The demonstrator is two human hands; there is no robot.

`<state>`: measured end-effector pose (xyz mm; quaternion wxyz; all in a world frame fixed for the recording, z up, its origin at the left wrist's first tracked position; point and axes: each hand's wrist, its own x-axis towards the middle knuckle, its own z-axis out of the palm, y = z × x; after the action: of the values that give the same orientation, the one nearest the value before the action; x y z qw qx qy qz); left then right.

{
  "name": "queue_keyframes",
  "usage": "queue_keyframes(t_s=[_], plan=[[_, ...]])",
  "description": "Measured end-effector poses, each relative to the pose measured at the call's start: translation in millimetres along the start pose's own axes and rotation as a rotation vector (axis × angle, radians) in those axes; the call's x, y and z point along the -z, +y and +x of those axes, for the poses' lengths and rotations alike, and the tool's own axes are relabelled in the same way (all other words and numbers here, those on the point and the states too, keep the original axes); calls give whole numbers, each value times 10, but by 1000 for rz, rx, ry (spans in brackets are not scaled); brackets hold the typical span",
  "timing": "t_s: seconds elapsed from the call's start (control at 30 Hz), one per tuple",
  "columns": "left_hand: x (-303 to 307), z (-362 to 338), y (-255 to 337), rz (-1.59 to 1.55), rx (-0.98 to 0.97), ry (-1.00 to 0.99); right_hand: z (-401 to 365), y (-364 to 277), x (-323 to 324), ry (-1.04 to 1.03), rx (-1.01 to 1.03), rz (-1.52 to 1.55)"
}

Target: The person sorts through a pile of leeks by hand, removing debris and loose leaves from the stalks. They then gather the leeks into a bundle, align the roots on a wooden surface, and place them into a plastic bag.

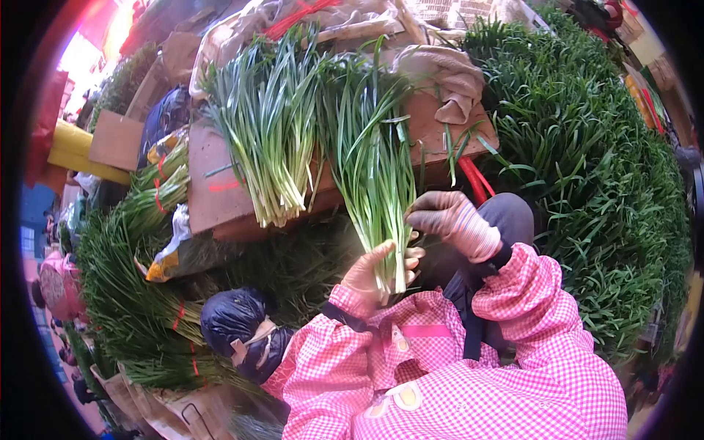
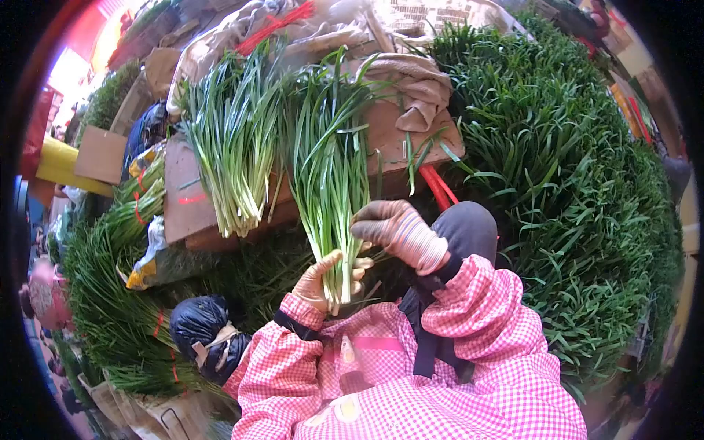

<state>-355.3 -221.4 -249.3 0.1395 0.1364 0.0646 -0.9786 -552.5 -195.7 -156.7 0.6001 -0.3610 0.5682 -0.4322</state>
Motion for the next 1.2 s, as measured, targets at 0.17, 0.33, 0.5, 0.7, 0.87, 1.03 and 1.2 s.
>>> queue_keyframes(t_s=[0.17,0.33,0.5,0.7,0.87,1.03,1.2], plan=[[-284,27,-136,469,-147,200,48,109,-224,77,-64,-393],[-454,-75,-88,221,-284,114,109,245,-83,177,-65,-274],[-359,-47,-67,70,-250,56,147,305,-49,169,-105,-118],[-300,-13,-59,34,-177,52,194,388,-92,159,-166,-31],[-259,51,-113,88,-155,231,88,200,-98,34,-252,263],[-273,-28,-97,254,-191,191,68,163,67,132,-45,319],[-141,-62,8,201,-126,85,-179,-84,149,-168,-21,225]])
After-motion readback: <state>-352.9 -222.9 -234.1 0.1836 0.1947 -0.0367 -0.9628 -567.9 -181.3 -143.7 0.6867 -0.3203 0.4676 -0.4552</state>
